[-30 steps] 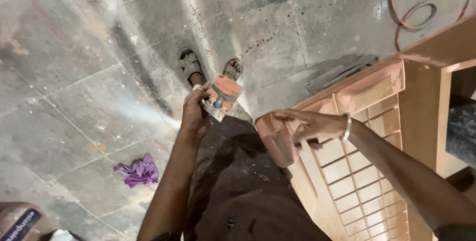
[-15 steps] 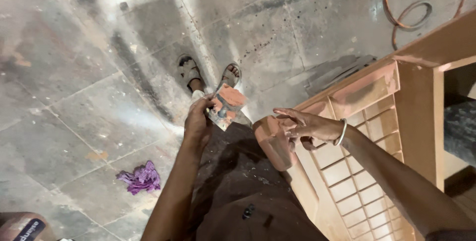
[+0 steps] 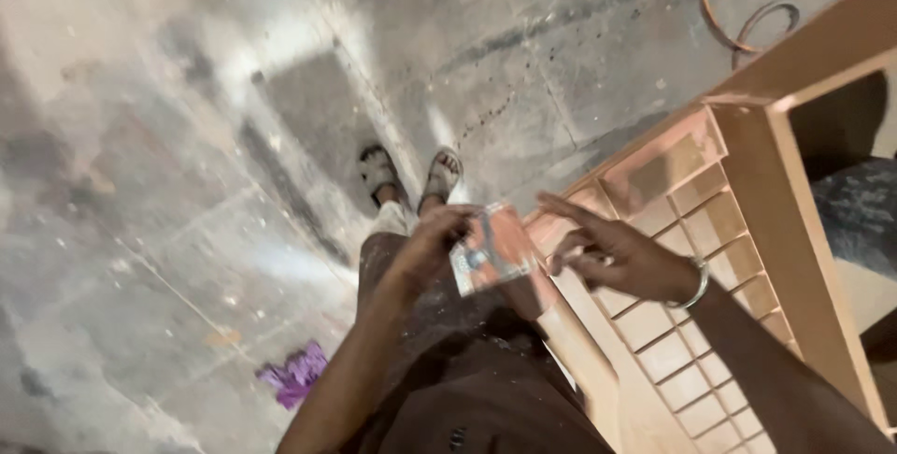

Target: The person applies pink wood filler to a wooden headboard using a small rectangular tool. They repeatedly scoop filler from a container and spread it along the edges and panels of the headboard, smoothing the surface.

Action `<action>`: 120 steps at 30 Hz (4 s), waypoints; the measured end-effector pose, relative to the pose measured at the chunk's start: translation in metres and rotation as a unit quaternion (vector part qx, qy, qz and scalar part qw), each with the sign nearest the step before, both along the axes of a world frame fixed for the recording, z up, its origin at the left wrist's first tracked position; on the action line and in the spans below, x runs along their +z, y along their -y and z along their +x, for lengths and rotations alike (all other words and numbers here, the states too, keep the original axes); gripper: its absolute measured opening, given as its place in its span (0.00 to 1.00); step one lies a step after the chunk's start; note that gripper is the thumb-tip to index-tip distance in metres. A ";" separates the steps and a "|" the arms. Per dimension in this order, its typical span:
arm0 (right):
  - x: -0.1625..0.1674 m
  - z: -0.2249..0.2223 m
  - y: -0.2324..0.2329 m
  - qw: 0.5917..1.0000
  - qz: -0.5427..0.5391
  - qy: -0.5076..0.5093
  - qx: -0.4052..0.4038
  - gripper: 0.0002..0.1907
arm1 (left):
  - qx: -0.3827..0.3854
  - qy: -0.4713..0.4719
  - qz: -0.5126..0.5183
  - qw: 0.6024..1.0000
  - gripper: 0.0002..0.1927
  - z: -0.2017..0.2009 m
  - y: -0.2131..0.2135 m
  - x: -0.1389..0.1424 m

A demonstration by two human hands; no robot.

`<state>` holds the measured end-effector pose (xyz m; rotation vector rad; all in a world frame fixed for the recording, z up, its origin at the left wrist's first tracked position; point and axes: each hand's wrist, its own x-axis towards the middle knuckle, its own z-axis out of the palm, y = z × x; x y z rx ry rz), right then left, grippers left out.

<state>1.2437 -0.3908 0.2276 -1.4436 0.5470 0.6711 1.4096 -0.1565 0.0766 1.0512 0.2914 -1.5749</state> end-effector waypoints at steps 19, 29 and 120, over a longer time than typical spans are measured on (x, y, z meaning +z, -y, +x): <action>0.139 -0.066 -0.096 0.930 0.076 0.228 -0.280 0.38 | -0.153 -0.106 -0.315 0.931 0.17 0.017 0.070 0.163; 0.174 -0.070 -0.179 0.850 -0.466 -0.008 -0.245 0.36 | -0.419 0.184 -0.262 0.850 0.11 0.008 0.053 0.200; 0.139 -1.267 -0.121 0.477 -0.778 -0.155 -0.379 0.16 | -0.273 -0.089 -0.106 0.952 0.25 -1.306 0.100 0.174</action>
